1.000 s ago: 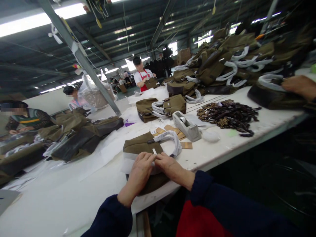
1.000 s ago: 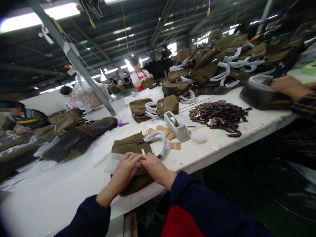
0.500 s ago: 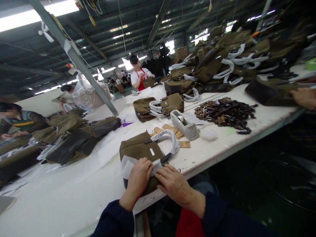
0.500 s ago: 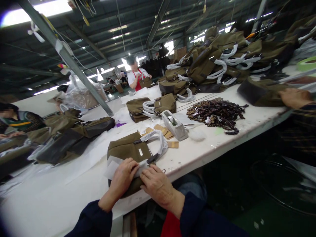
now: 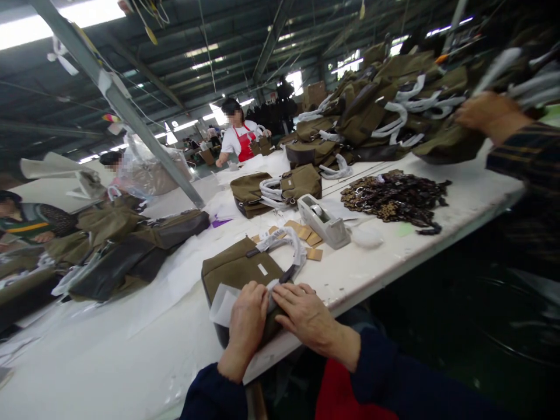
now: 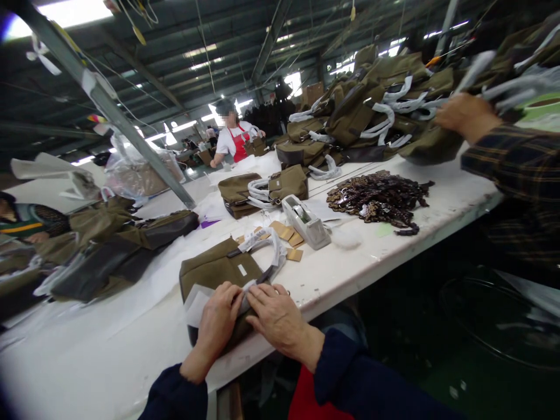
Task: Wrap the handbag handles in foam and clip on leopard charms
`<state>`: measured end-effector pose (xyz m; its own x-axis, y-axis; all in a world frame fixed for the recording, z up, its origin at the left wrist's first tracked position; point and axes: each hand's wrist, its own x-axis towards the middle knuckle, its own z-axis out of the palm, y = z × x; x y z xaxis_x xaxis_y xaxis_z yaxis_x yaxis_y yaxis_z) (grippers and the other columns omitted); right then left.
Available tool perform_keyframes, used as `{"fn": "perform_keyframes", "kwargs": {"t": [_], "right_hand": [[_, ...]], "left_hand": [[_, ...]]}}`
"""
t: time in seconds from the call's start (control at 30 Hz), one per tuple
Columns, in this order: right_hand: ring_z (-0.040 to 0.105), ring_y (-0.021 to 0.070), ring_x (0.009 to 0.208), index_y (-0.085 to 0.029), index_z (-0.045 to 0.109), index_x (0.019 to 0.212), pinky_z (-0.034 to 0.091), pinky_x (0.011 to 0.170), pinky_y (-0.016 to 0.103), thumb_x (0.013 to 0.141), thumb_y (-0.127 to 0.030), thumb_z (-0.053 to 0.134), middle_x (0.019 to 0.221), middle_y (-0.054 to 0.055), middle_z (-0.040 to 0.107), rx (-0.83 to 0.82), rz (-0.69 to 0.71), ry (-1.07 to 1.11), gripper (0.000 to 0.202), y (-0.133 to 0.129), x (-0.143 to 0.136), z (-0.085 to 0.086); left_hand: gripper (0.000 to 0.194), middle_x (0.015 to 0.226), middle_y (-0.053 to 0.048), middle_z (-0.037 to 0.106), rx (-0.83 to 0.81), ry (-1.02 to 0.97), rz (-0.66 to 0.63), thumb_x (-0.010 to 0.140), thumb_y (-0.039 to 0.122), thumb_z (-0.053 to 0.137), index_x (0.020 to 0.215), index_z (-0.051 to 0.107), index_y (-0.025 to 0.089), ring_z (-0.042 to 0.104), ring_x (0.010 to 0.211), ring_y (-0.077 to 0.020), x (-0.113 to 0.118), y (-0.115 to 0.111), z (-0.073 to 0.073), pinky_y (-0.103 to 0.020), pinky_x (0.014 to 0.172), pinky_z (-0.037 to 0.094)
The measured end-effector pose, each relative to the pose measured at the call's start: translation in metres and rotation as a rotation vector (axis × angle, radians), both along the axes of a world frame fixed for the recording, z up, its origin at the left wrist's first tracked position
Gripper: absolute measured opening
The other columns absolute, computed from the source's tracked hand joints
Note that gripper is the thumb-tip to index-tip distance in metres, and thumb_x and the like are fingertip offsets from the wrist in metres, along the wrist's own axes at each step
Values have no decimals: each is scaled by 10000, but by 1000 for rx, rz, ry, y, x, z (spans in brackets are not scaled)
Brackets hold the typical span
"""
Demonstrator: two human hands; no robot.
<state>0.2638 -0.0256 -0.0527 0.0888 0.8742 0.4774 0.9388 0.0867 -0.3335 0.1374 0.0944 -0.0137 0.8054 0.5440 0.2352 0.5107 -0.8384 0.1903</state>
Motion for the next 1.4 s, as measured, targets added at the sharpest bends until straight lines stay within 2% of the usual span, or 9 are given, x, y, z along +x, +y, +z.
{"fn": "perform_keyframes", "kwargs": {"t": [0.17,0.27,0.6,0.73,0.87,0.97,1.2,1.33,1.4], "right_hand": [[478,281,1236,-181,486,1373,374,976,456,956,-461,524,1402,90,549,-35,-59,-19,504,6,-2,-3],[464,286,1249,-182,486,1374,371,969,462,962,-468,509,1397,86,554,-51,-65,-19,503,6,-2,-2],[431,290,1295,-202,544,1304,349,1017,459,954,-453,530,1366,68,577,-13,-59,26,431,6,-1,-10],[417,269,1310,-207,581,1252,303,1070,448,961,-415,530,1362,58,581,99,-47,32,361,-8,-3,-18],[393,252,1329,-236,580,1262,198,1148,461,953,-355,564,1334,22,606,199,16,-34,331,-17,3,-30],[436,222,1267,-259,632,1140,239,1134,425,959,-227,554,1220,-15,665,228,-6,-45,200,-7,17,-34],[472,227,1134,-226,650,1046,341,1034,390,904,-142,586,1081,10,688,136,-3,87,177,11,39,-15],[489,236,1010,-255,549,1297,375,912,396,890,-176,584,1032,40,659,18,-47,72,415,15,36,4],[485,246,953,-269,535,1317,372,830,396,929,-207,535,974,52,640,-50,-80,-44,393,21,33,9]], "left_hand": [[225,904,-34,559,15,-77,-30,982,219,432,835,602,206,539,904,-204,1,1,0,-324,802,474],[204,1029,-45,584,58,-93,-67,975,189,442,857,608,202,533,962,-204,2,0,1,-324,828,484],[158,1013,-51,614,27,79,-236,930,89,481,943,608,181,562,953,-206,-3,-4,6,-356,858,531],[247,1131,-60,600,23,91,-293,889,39,518,1078,593,180,561,1039,-207,-10,-3,4,-351,922,528],[210,1115,-71,603,90,122,-309,922,53,479,1055,600,161,565,1032,-203,-9,-2,1,-342,920,531],[198,1062,-63,601,125,132,-263,935,55,460,1008,607,165,567,998,-197,-1,-2,-1,-338,897,533],[202,1013,-50,583,119,71,-182,943,56,441,964,605,172,553,976,-192,19,2,-6,-336,884,523],[192,1038,-50,590,106,39,-199,937,64,465,1024,601,167,553,978,-195,18,5,-12,-346,895,519],[208,1051,-48,595,105,31,-201,930,55,461,1029,601,171,559,982,-193,18,6,-13,-343,895,521]]}}
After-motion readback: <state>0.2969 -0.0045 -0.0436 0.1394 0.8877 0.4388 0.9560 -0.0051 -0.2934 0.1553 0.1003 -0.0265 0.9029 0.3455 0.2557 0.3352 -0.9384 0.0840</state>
